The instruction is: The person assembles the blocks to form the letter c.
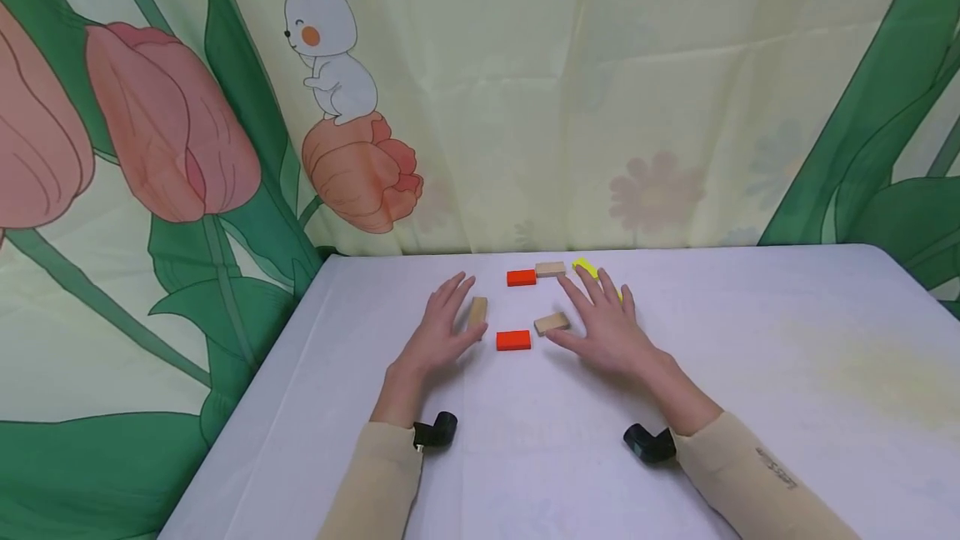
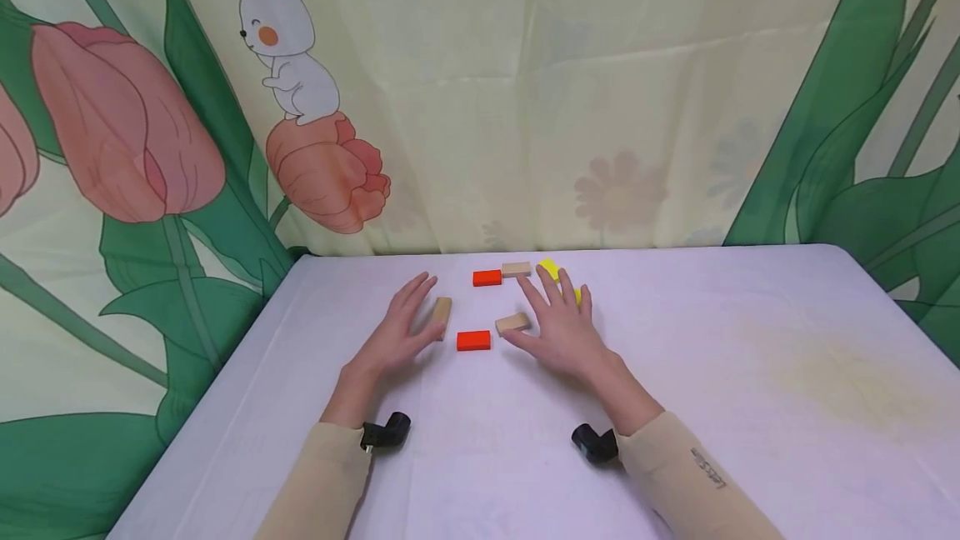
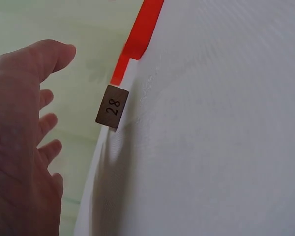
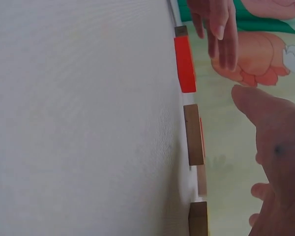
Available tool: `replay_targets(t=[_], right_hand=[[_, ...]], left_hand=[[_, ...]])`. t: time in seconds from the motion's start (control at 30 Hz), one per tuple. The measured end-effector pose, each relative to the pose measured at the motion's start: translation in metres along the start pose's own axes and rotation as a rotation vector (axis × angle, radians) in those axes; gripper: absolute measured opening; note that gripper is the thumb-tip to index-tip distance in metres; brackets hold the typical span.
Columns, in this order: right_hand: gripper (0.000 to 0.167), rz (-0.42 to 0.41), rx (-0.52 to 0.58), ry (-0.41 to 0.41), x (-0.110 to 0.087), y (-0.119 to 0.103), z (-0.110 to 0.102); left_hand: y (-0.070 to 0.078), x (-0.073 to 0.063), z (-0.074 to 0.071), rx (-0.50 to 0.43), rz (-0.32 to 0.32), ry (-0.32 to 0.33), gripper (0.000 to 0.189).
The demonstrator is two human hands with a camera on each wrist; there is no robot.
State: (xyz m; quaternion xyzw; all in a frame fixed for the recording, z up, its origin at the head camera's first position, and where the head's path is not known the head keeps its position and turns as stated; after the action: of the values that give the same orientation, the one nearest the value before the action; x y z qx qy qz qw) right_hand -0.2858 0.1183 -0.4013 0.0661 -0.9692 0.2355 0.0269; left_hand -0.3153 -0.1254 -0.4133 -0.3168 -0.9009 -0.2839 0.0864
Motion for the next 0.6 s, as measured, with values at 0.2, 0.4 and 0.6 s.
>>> replay_targets(t=[0.2,0.4,0.6], right_hand=[[0.085,-0.038,0.019,0.003,0.004,-0.009,0.002],[0.085,-0.056,0.017,-0.029,0.008,-0.015,0.009],[0.084,-0.077,0.043,-0.056,0.009,-0.019,0.015]], left_hand=[[-0.004,0.006,0.005,-0.044,0.003,-0.011,0.075],[-0.007,0.007,0.009,-0.103,0.008,-0.019,0.072],[-0.010,0.008,0.012,-0.138,-0.026,-0.020,0.070]])
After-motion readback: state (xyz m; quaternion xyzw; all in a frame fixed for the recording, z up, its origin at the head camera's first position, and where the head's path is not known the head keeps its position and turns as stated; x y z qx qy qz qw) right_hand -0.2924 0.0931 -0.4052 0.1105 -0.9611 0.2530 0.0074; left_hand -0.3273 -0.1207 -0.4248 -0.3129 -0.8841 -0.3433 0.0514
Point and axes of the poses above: each hand's wrist, its own x-axis towards the middle knuckle, its own z-axis out of the palm, y = z × x, the point moved 7 cm from there along x, towards the middle knuckle, and after that the axes turned 13 degrees about z, right-handed, at the moved point
